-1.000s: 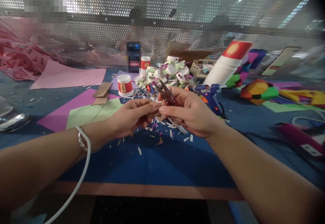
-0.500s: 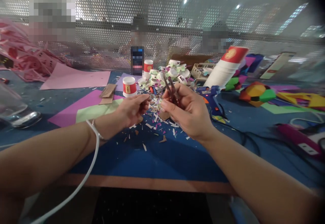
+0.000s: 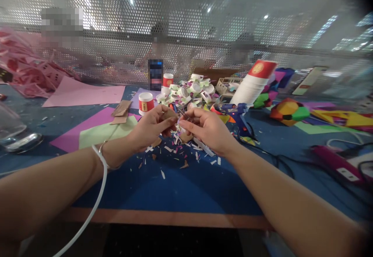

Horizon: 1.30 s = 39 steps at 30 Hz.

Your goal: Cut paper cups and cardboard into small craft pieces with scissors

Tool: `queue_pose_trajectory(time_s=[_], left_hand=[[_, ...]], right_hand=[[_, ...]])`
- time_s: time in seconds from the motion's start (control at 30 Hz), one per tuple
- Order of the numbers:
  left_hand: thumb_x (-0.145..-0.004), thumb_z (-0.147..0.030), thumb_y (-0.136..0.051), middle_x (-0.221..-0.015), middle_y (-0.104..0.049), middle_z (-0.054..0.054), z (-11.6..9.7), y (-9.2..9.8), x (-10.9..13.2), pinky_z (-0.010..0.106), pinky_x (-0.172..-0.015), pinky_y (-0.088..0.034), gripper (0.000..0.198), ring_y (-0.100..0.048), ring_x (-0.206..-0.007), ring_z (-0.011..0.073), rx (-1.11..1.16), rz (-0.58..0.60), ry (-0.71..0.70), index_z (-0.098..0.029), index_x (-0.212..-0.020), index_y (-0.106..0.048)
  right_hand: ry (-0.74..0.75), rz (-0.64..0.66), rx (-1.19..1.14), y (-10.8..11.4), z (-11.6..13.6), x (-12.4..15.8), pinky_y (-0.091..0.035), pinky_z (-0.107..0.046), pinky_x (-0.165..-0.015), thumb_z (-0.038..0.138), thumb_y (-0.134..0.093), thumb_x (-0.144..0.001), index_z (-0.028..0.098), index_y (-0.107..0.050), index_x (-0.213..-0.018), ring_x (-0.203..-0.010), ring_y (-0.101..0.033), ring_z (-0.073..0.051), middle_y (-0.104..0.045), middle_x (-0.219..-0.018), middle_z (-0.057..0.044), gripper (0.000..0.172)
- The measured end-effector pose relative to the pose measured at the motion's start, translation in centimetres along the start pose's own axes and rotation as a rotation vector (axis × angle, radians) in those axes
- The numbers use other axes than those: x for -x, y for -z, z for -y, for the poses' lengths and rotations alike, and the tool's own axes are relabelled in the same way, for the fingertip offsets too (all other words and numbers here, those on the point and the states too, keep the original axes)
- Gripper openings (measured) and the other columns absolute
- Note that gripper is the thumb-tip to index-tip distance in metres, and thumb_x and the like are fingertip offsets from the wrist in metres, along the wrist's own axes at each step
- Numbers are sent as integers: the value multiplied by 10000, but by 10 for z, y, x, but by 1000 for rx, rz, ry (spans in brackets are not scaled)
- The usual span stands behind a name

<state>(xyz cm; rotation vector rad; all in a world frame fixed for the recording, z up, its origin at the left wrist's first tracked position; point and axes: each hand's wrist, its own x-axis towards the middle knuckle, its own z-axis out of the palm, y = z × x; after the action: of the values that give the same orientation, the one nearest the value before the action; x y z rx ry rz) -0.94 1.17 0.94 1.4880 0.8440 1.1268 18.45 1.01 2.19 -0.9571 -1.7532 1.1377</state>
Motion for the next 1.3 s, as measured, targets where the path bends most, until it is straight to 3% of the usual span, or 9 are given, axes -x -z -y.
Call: queue_pose_trajectory(time_s=[0.1, 0.3, 0.43, 0.6, 1.0, 1.3], left_hand=[[-913, -286, -667, -685, -621, -25, 1, 1, -1, 211, -522, -399, 156, -528, -519, 62, -2, -6, -3, -175, -875, -564], [-893, -291, -687, -833, -683, 15, -5, -3, 3, 194, -548, -417, 161, -644, -672, 88, 184, -4, 124, -160, -872, -595], [-856, -246, -727, -717, -614, -30, -10, -5, 7, 173, -501, -358, 160, -550, -594, 48, 338, -20, 201, -159, -788, -611], [-822, -194, -756, -695, -605, -37, -10, -6, 9, 159, -545, -380, 142, -533, -610, 45, 433, -43, 225, -147, -770, -632], [-849, -204, -739, -756, -672, 0, -4, -6, 9, 189, -626, -477, 138, -658, -701, 93, 403, 52, 168, -136, -773, -646], [-881, -220, -693, -729, -693, -1, -8, -6, 9, 176, -552, -468, 131, -684, -674, 102, 414, -2, 202, -150, -799, -620]], right_hand=[[-33, 30, -4, 2, -2, -1, -446, -241, -547, 478, -766, -811, 170, -637, -915, -595, -563, -101, -620, -728, 2, 350], [6, 52, -8, 4, 2, 1, -337, -221, -457, 562, -665, -877, 186, -605, -866, -479, -452, -68, -546, -624, 36, 381], [49, 49, 60, 1, 5, 3, -402, -240, -536, 552, -669, -881, 187, -638, -928, -588, -539, -102, -585, -717, 6, 370], [69, 66, 90, -1, 8, 4, -410, -255, -552, 546, -665, -886, 193, -651, -996, -682, -575, -138, -642, -816, -35, 370], [79, 52, 180, -2, 4, 4, -410, -263, -552, 554, -668, -881, 189, -639, -970, -673, -597, -140, -684, -831, -42, 377], [119, 6, 233, -1, 6, 5, -374, -239, -524, 538, -630, -916, 181, -635, -939, -603, -496, -97, -594, -762, -8, 357]])
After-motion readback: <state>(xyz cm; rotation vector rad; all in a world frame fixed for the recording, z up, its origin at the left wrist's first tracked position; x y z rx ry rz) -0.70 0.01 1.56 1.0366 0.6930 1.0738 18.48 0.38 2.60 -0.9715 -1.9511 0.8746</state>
